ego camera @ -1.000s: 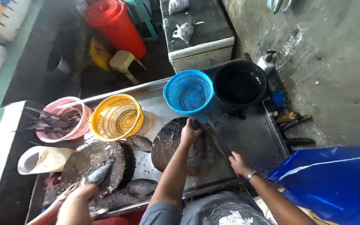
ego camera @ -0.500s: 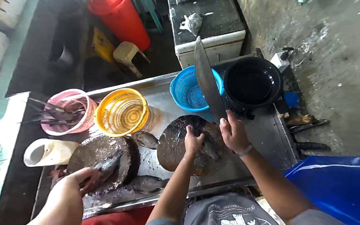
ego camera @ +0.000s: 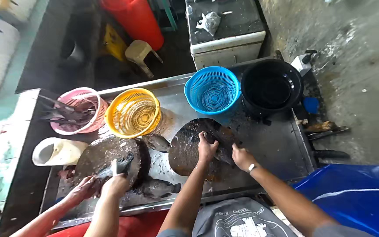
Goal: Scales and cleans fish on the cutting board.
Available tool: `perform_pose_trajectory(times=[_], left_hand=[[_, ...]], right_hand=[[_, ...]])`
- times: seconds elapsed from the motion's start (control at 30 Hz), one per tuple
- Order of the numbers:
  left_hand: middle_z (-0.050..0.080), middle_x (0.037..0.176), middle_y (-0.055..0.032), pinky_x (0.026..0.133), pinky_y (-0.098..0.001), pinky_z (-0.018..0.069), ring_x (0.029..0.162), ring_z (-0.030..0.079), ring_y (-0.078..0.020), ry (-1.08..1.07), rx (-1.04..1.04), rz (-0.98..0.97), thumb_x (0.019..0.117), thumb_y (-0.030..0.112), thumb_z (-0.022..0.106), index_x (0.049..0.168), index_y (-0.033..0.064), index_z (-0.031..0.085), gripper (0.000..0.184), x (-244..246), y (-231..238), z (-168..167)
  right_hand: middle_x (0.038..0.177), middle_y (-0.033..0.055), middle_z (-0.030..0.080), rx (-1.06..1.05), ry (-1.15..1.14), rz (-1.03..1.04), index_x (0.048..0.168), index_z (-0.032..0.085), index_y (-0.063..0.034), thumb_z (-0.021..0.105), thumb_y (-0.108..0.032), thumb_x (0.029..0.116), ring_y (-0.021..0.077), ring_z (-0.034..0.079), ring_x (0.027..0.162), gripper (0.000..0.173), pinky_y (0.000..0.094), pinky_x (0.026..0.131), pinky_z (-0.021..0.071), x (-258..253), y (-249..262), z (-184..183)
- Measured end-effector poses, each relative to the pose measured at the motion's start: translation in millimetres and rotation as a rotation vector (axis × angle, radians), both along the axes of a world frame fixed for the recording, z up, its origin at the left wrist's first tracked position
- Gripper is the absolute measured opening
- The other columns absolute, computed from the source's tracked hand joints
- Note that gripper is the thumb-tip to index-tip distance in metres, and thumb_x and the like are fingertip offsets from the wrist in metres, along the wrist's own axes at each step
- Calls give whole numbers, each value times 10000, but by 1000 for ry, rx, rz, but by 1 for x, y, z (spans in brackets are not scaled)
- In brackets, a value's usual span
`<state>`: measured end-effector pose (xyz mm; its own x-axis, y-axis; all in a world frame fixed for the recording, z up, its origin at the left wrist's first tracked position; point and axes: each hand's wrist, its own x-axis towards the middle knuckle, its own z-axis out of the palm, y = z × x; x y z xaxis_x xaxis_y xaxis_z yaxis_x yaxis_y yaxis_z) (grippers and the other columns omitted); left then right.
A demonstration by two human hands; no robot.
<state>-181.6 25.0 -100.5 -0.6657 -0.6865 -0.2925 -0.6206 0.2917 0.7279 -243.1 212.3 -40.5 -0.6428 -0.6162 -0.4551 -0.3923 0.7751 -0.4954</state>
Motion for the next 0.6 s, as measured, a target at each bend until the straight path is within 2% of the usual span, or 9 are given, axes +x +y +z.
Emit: perform_pose_trajectory(times=[0.07, 0.13, 0.2, 0.3, 0.33, 0.37, 0.43, 0.5, 0.6], left_hand=[[713, 997, -157, 820, -552, 587, 917, 721, -310, 13, -12, 9, 772, 306, 806, 1464, 122, 377, 835, 1, 2, -2], [717, 1010, -156, 844, -540, 583, 940, 722, -303, 15, -14, 24, 770, 317, 800, 1461, 108, 386, 832, 3, 3, -2], [714, 1004, -165, 836, -547, 581, 931, 721, -314, 15, 12, 45, 766, 306, 808, 1459, 106, 384, 836, 7, 6, -1], [708, 972, -156, 799, -553, 584, 892, 718, -312, 8, 21, 38, 759, 301, 814, 1454, 118, 379, 840, 11, 5, 2], [709, 971, -152, 801, -552, 585, 894, 720, -309, 5, 20, 29, 761, 307, 811, 1451, 119, 378, 837, 12, 7, 3], [712, 976, -154, 810, -552, 585, 900, 722, -308, 9, 20, 27, 763, 308, 807, 1456, 116, 380, 836, 11, 7, 3], [709, 981, -171, 811, -562, 584, 902, 720, -321, 34, 39, 40, 764, 294, 818, 1456, 102, 379, 843, 17, 10, 2], [705, 974, -174, 797, -559, 586, 891, 720, -320, 51, 45, 49, 753, 289, 824, 1446, 104, 376, 846, 17, 10, 1], [697, 988, -192, 794, -582, 576, 903, 710, -348, 21, 52, 49, 754, 286, 835, 1459, 115, 367, 863, 20, 11, 6]], right_hand=[[1122, 208, 714, 110, -96, 17, 1447, 491, -91, 335, -273, 1098, 373, 700, 1104, 424, 561, 934, 556, -7, -6, 9], [977, 171, 730, -126, 87, -40, 1375, 572, -44, 373, -264, 1082, 329, 730, 943, 417, 507, 845, 584, 1, -2, 24], [881, 162, 731, -344, 253, -74, 1317, 617, 32, 419, -229, 1051, 303, 734, 801, 422, 475, 757, 611, 12, 10, 15], [1076, 208, 721, 43, -54, 6, 1460, 484, -53, 357, -248, 1090, 374, 715, 1048, 437, 552, 908, 568, 11, 20, -6], [1100, 208, 716, 111, -102, 14, 1463, 476, -77, 349, -253, 1094, 377, 706, 1079, 428, 557, 919, 560, 8, 21, -3], [1072, 201, 720, 92, -75, 7, 1434, 505, -81, 353, -256, 1091, 369, 713, 1054, 414, 550, 901, 565, 5, 20, 6], [950, 171, 733, -145, 120, -47, 1385, 581, -28, 385, -253, 1070, 333, 734, 906, 434, 509, 823, 592, 14, 24, 19], [846, 153, 724, -308, 266, -65, 1326, 614, 28, 417, -231, 1046, 310, 730, 770, 429, 481, 727, 607, 22, 30, 9], [1086, 214, 721, 99, -70, 31, 1466, 479, -60, 348, -253, 1091, 381, 710, 1066, 442, 563, 923, 560, 21, 37, -4]])
